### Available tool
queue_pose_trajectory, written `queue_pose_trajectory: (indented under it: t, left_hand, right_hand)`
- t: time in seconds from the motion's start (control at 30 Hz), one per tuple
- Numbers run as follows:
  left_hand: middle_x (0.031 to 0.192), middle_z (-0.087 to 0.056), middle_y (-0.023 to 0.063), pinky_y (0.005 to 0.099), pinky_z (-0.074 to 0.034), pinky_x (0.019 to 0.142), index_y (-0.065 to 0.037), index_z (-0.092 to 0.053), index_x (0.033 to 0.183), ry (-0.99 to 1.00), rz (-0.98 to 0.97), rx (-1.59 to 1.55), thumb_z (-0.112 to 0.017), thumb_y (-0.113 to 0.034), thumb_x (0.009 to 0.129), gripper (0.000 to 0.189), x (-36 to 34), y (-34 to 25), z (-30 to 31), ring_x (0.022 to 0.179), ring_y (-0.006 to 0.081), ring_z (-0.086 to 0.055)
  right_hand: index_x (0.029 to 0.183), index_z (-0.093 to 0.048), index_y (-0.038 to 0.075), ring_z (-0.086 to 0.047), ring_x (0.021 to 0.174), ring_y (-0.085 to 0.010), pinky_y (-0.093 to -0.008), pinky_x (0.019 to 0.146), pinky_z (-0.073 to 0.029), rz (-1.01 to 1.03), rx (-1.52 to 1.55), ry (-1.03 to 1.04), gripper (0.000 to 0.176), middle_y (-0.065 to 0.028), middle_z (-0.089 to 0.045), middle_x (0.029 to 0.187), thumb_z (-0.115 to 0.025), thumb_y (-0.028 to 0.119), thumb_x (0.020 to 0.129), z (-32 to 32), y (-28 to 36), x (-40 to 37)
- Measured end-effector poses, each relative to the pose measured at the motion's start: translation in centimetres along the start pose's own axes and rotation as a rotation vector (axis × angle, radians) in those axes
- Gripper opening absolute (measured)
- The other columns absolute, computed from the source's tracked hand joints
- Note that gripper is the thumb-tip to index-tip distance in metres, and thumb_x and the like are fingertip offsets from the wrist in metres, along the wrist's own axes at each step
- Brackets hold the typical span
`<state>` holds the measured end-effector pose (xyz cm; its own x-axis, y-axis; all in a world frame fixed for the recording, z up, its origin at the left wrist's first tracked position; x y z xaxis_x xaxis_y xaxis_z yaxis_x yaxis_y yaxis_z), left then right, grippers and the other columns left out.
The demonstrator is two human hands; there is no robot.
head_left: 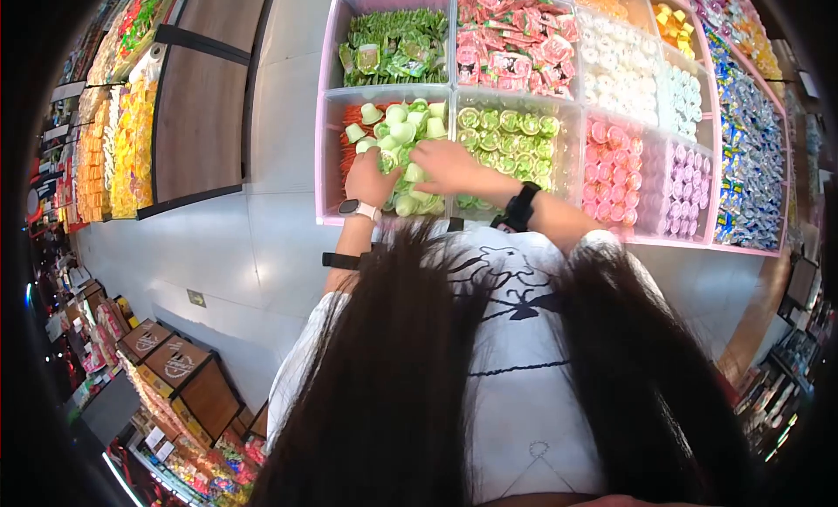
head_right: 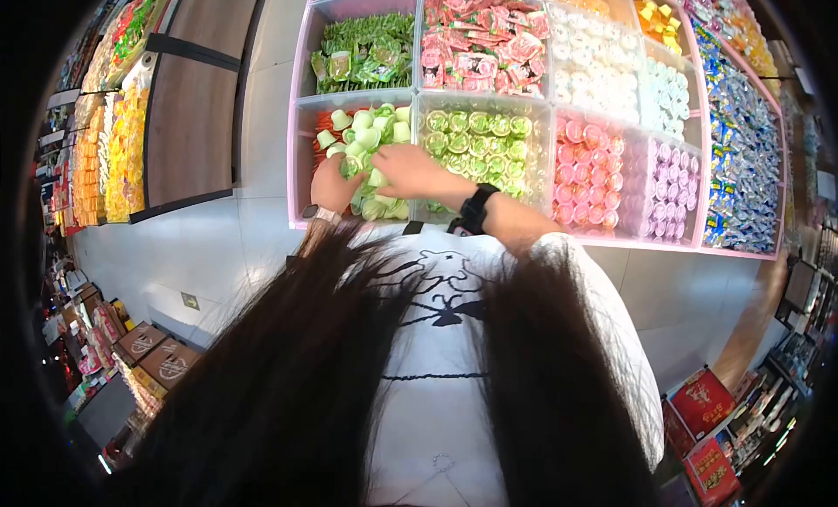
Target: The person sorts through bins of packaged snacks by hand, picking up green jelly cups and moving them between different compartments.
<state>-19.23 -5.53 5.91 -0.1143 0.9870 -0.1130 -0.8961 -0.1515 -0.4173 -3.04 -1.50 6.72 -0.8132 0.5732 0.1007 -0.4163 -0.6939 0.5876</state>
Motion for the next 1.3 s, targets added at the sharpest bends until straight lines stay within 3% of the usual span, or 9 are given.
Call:
queue_pose_trajectory:
  t: [0.2, 0.4, 0.47, 0.53, 0.63, 0.8, 0.9, 1.03, 1.3]
  left_hand:
    - [0.084, -0.059, 0.0202, 0.0424, -0.046, 0.067, -0.002, -0.055, 0.095, 0.033, 0.041, 0.069, -0.066, -0.031, 0.067, 0.042, 0.0, -0.5, 0.6, 0.080, 0.0333, -0.057]
    - [0.078, -0.059, 0.0220, 0.0436, -0.046, 0.066, 0.002, -0.057, 0.089, 0.099, 0.089, 0.114, -0.066, -0.028, 0.065, 0.040, 0.9, -1.1, 0.2, 0.075, 0.0357, -0.057]
    - [0.080, -0.058, 0.0204, 0.0422, -0.047, 0.066, 0.001, -0.057, 0.086, 0.039, 0.080, 0.141, -0.066, -0.026, 0.062, 0.037, 1.1, -1.7, 0.2, 0.074, 0.0356, -0.057]
    - [0.083, -0.057, 0.0194, 0.0418, -0.047, 0.065, 0.001, -0.057, 0.087, -0.056, 0.057, 0.160, -0.065, -0.025, 0.061, 0.038, 1.4, -3.2, 1.4, 0.073, 0.0358, -0.057]
    - [0.089, -0.052, 0.0179, 0.0404, -0.047, 0.067, 0.002, -0.057, 0.095, -0.089, -0.157, 0.081, -0.065, -0.021, 0.061, 0.041, 2.0, -8.3, 3.4, 0.077, 0.0338, -0.055]
    - [0.093, -0.051, 0.0207, 0.0431, -0.045, 0.068, 0.003, -0.049, 0.090, 0.175, -0.647, -0.290, -0.062, -0.016, 0.063, 0.036, 3.6, -15.9, -2.1, 0.083, 0.0358, -0.053]
    - [0.086, -0.055, 0.0191, 0.0427, -0.044, 0.068, 0.001, -0.045, 0.090, 0.397, -0.649, -0.137, -0.063, -0.015, 0.061, 0.038, 4.7, -17.4, -8.6, 0.085, 0.0345, -0.052]
    - [0.075, -0.056, 0.0155, 0.0417, -0.043, 0.064, -0.002, -0.043, 0.096, 0.286, -0.853, 0.100, -0.067, -0.017, 0.058, 0.047, 5.7, -18.5, -12.4, 0.076, 0.0336, -0.053]
    - [0.086, -0.054, 0.0153, 0.0409, -0.045, 0.068, -0.002, -0.044, 0.095, 0.375, -0.690, 0.089, -0.064, -0.012, 0.061, 0.040, 6.2, -17.6, -15.5, 0.083, 0.0322, -0.052]
  right_hand:
    - [0.086, -0.051, 0.003, -0.056, 0.072, -0.0325, -0.0419, 0.063, -0.044, -0.120, -0.037, 0.160, 0.031, -0.0131, -0.056, 0.072, -0.063, 0.023, 0.066, -2.4, -1.0, 0.4]
    - [0.091, -0.053, 0.001, -0.056, 0.063, -0.0214, -0.0330, 0.057, -0.043, -0.596, 0.640, -0.373, 0.032, -0.0110, -0.059, 0.077, -0.063, 0.026, 0.073, 1.7, -3.6, -3.6]
    - [0.082, -0.052, 0.001, -0.052, 0.055, -0.0139, -0.0272, 0.049, -0.041, -0.606, 1.021, -0.758, 0.025, -0.0095, -0.060, 0.077, -0.061, 0.024, 0.077, -0.1, -7.8, -6.6]
    - [0.088, -0.051, 0.000, -0.047, 0.048, -0.0088, -0.0225, 0.045, -0.039, -1.071, 1.146, -0.677, 0.022, -0.0078, -0.061, 0.074, -0.057, 0.020, 0.081, -0.7, -10.8, -11.5]
    - [0.079, -0.044, 0.002, -0.047, 0.048, -0.0112, -0.0225, 0.039, -0.036, -1.259, 1.311, -0.798, 0.019, -0.0119, -0.059, 0.073, -0.056, 0.017, 0.082, -3.4, -13.2, -16.4]
    - [0.078, -0.047, 0.001, -0.048, 0.049, -0.0111, -0.0235, 0.042, -0.040, -1.255, 1.437, -0.887, 0.019, -0.0113, -0.059, 0.072, -0.057, 0.017, 0.081, -5.9, -14.6, -17.8]
    - [0.067, -0.046, 0.001, -0.049, 0.045, -0.0127, -0.0248, 0.039, -0.040, -1.254, 1.342, -0.913, 0.021, -0.0125, -0.058, 0.064, -0.058, 0.014, 0.079, -5.8, -14.9, -17.3]
    - [0.066, -0.049, 0.000, -0.052, 0.044, -0.0132, -0.0253, 0.038, -0.043, -1.266, 1.310, -0.932, 0.019, -0.0120, -0.058, 0.061, -0.062, 0.010, 0.075, -6.7, -16.1, -17.5]
    - [0.078, -0.050, -0.004, -0.058, 0.049, -0.0161, -0.0265, 0.042, -0.049, -1.315, 1.250, -0.970, 0.017, -0.0144, -0.060, 0.064, -0.061, 0.007, 0.075, -6.1, -16.0, -17.2]
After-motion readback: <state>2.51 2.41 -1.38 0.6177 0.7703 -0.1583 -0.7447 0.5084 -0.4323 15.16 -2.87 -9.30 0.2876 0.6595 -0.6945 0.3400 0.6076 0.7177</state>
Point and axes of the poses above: each hand's wrist, its own x-axis towards the middle knuckle, its own z-axis out of the back of the hand, y = z × x, the point moved 3 cm from there along x, towards the middle knuckle
